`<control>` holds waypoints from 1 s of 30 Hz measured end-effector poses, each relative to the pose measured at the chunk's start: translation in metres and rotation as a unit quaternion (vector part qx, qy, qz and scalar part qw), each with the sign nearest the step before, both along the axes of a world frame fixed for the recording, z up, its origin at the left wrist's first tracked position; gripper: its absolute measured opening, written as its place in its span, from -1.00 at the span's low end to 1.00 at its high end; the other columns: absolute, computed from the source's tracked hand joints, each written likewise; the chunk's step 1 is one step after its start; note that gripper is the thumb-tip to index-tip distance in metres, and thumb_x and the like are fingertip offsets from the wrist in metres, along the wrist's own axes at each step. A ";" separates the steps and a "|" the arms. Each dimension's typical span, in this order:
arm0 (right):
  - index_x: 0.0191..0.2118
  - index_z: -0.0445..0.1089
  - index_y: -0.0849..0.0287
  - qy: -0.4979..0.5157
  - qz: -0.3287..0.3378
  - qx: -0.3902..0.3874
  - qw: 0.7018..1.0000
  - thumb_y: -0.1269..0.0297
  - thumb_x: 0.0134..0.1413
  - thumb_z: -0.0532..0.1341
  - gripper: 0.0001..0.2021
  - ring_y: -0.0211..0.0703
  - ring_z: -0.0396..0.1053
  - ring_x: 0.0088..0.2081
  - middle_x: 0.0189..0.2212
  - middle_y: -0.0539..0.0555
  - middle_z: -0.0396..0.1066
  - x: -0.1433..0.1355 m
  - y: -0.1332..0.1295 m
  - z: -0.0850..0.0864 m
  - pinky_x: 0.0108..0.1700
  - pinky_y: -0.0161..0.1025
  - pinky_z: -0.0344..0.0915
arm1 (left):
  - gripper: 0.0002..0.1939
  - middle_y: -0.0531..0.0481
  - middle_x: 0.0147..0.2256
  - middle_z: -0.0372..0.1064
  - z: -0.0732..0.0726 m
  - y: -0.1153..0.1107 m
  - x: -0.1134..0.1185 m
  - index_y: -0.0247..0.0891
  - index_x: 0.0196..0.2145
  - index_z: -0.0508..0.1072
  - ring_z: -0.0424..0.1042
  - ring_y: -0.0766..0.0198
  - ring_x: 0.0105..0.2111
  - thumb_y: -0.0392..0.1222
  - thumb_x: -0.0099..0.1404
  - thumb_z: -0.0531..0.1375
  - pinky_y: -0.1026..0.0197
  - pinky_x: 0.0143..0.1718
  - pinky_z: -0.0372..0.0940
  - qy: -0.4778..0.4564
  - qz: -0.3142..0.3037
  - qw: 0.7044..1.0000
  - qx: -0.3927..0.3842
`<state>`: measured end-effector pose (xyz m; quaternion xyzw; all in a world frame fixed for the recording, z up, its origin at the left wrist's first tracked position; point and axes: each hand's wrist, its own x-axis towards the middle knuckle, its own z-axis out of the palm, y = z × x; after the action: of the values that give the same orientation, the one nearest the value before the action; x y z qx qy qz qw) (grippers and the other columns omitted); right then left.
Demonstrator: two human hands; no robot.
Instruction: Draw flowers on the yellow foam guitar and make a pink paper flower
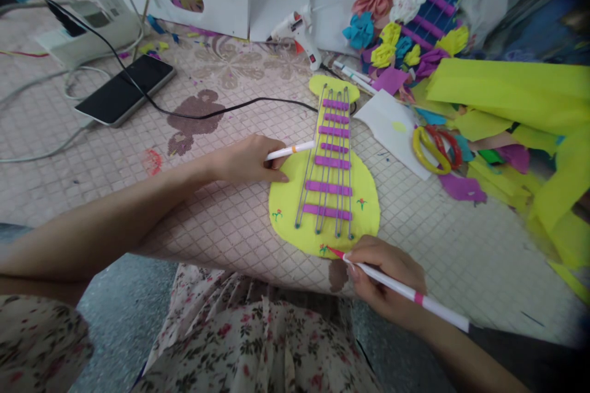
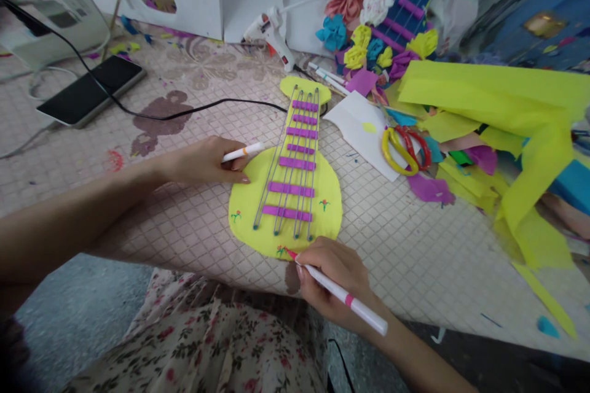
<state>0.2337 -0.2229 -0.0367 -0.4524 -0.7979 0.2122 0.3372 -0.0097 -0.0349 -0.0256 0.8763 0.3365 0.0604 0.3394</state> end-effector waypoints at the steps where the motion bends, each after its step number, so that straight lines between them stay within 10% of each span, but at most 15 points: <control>1: -0.22 0.32 0.10 0.003 0.002 -0.001 1.000 0.50 0.01 0.15 -0.79 -0.21 0.44 -0.40 -0.44 0.02 0.46 0.000 0.000 -0.001 -0.42 -0.27 0.35 | -0.68 0.16 -0.60 0.12 0.000 0.000 0.000 -0.28 -0.55 0.18 0.07 0.46 -0.58 -0.02 0.10 0.19 0.33 -0.51 -0.03 0.000 0.000 1.000 0.000; 17: -0.23 0.31 0.12 0.010 0.008 -0.005 1.000 0.53 0.00 0.16 -0.79 -0.22 0.43 -0.39 -0.44 0.02 0.44 0.002 -0.001 -0.002 -0.40 -0.28 0.34 | -0.68 0.16 -0.60 0.12 0.000 0.000 0.000 -0.28 -0.55 0.19 0.08 0.45 -0.58 -0.01 0.10 0.20 0.33 -0.52 -0.03 0.005 0.002 1.000 0.001; 30: -0.18 0.36 0.14 0.103 -0.109 0.003 0.989 0.57 -0.04 0.18 -0.71 -0.18 0.37 -0.30 -0.36 0.05 0.38 0.034 -0.008 -0.011 -0.32 -0.23 0.32 | -0.70 0.16 -0.62 0.12 0.001 -0.001 0.001 -0.27 -0.55 0.19 0.07 0.46 -0.60 -0.04 0.09 0.19 0.34 -0.53 -0.03 0.009 0.007 1.000 0.002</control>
<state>0.2682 -0.2309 -0.0477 -0.5116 -0.7054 0.2166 0.4402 -0.0089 -0.0357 -0.0244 0.8754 0.3451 0.0560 0.3339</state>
